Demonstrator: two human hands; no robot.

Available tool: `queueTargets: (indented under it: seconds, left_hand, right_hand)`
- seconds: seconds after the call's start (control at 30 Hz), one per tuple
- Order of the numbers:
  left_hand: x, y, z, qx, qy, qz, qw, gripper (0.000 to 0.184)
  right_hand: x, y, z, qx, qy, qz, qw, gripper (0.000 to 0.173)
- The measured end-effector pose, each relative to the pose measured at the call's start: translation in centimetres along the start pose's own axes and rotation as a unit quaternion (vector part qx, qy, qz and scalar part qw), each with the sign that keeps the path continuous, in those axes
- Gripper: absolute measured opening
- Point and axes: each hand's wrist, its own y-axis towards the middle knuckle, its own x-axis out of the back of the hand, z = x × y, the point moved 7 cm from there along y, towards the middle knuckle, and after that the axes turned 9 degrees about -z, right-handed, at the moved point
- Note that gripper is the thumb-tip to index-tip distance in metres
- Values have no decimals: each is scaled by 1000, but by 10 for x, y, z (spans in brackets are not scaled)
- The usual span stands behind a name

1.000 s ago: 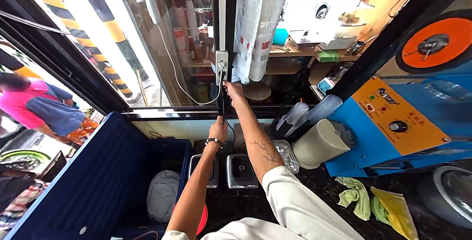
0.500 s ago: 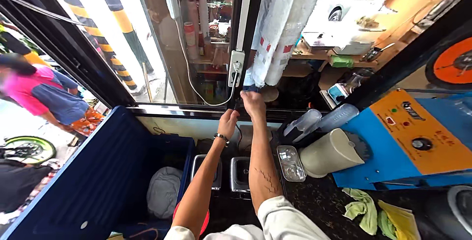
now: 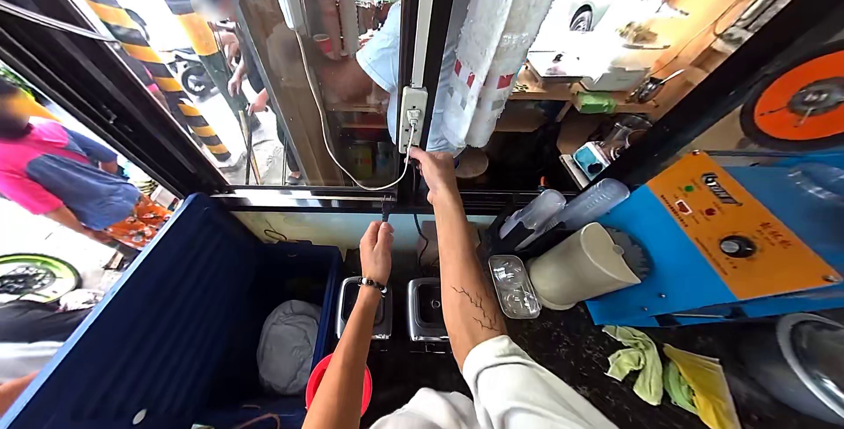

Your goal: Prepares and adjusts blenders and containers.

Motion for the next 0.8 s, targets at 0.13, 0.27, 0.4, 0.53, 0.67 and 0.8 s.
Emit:
queueTargets:
  seconds: [0.13,0.27,0.4,0.53,0.67,0.8]
  left_hand:
    - [5,-9,-3,-2,-16,12,1000,28]
    - [2,-16,-2,1,-38,14,999,28]
    - [-2,-19,-5,7,-41,26,999,27]
    - [-4,-21,-8,6,-46,38,998,27]
    - [-1,-27,-16,1,-48,55,997,27]
    - [0,-28,-26,-7,-28,61,998,27]
  right_hand:
    - [-3,12,-35,5,12,9,1000,32]
    - [-12,17,-33,-9,0,39,999,33]
    - [-12,15,-29,-54,4,20,998,32]
    - [-17,18,-23,-83,28,-9,996,28]
    - [-20,23,-21,-105,59,-19,992,21]
    - [-22,32,-22,-126,88,-2,988,13]
